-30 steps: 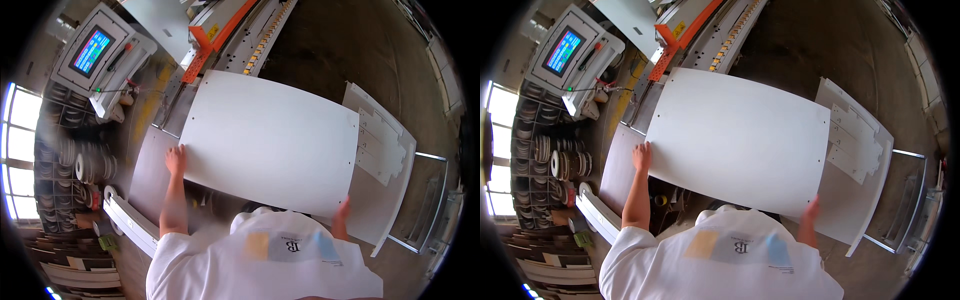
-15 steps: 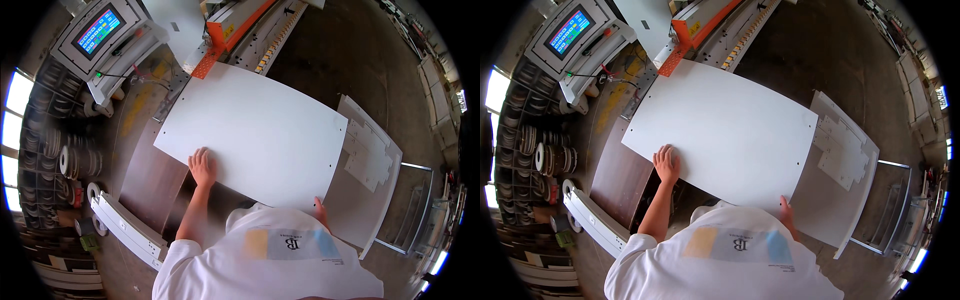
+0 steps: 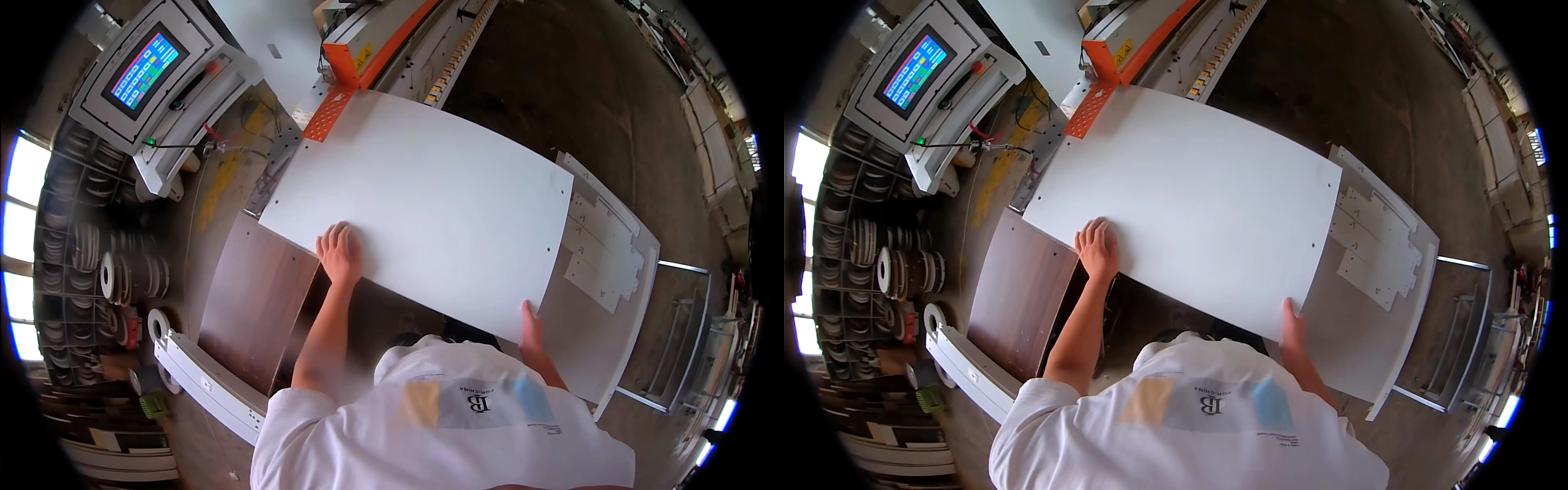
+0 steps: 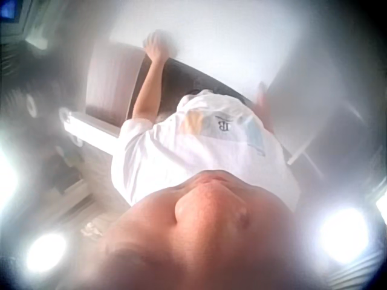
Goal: The person repeatedly picks up white rectangular panels and smaller wooden strips, places them on a machine, and pushes them through to apply edge banding. The person handles the items one at a time, moving them between the machine and a stack on the floor.
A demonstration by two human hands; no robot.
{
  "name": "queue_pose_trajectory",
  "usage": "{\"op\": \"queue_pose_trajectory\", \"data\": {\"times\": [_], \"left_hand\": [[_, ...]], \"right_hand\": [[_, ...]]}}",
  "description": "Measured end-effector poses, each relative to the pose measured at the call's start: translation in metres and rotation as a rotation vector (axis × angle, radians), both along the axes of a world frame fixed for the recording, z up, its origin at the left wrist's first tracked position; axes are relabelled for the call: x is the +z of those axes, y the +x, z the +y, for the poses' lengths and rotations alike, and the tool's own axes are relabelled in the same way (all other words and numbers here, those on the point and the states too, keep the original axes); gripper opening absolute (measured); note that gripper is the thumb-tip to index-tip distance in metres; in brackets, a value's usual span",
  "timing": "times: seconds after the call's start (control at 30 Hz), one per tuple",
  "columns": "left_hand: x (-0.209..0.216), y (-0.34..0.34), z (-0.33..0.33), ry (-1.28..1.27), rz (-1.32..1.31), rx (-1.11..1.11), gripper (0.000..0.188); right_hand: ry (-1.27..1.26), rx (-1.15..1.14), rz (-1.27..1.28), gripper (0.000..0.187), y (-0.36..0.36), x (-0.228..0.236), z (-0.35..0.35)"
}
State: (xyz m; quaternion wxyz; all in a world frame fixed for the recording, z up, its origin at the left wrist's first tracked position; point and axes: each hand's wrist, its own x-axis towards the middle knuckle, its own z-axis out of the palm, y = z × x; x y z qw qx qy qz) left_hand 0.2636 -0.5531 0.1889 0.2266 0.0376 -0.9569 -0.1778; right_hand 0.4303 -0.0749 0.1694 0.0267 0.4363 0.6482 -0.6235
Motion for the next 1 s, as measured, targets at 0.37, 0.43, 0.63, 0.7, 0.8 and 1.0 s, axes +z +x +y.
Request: {"op": "queue_pose_trajectory", "data": {"times": [0.37,0.43,0.63,0.7,0.8,1.0], "left_hand": [[-0.013,-0.106,0.028,-0.031,0.065,-0.158,0.033],[-0.016,-0.115,0.024,-0.006,0.090,-0.204,0.031],[0.004,-0.068,0.128,0.450,-0.171,-0.254,0.014],[-0.046,-0.038,0.133,0.591,-0.284,-0.338,0.016],[-0.048,-0.002,0.200,0.465,-0.521,-0.417,0.019],[-0.086,0.026,0.255,0.454,-1.082,-0.388,0.023]], "right_hand": [[-0.085,-0.015,0.028,0.054,-0.089,-0.003,0.048],[-0.084,0.006,0.121,0.053,-0.104,0.011,0.044],[-0.202,0.166,0.175,0.058,-0.123,0.005,0.094],[-0.324,0.097,0.155,0.059,-0.124,0.006,0.106],[-0.271,0.033,0.094,0.057,-0.114,-0.017,0.135],[0.311,0.174,-0.143,0.051,-0.058,-0.144,0.198]]}}
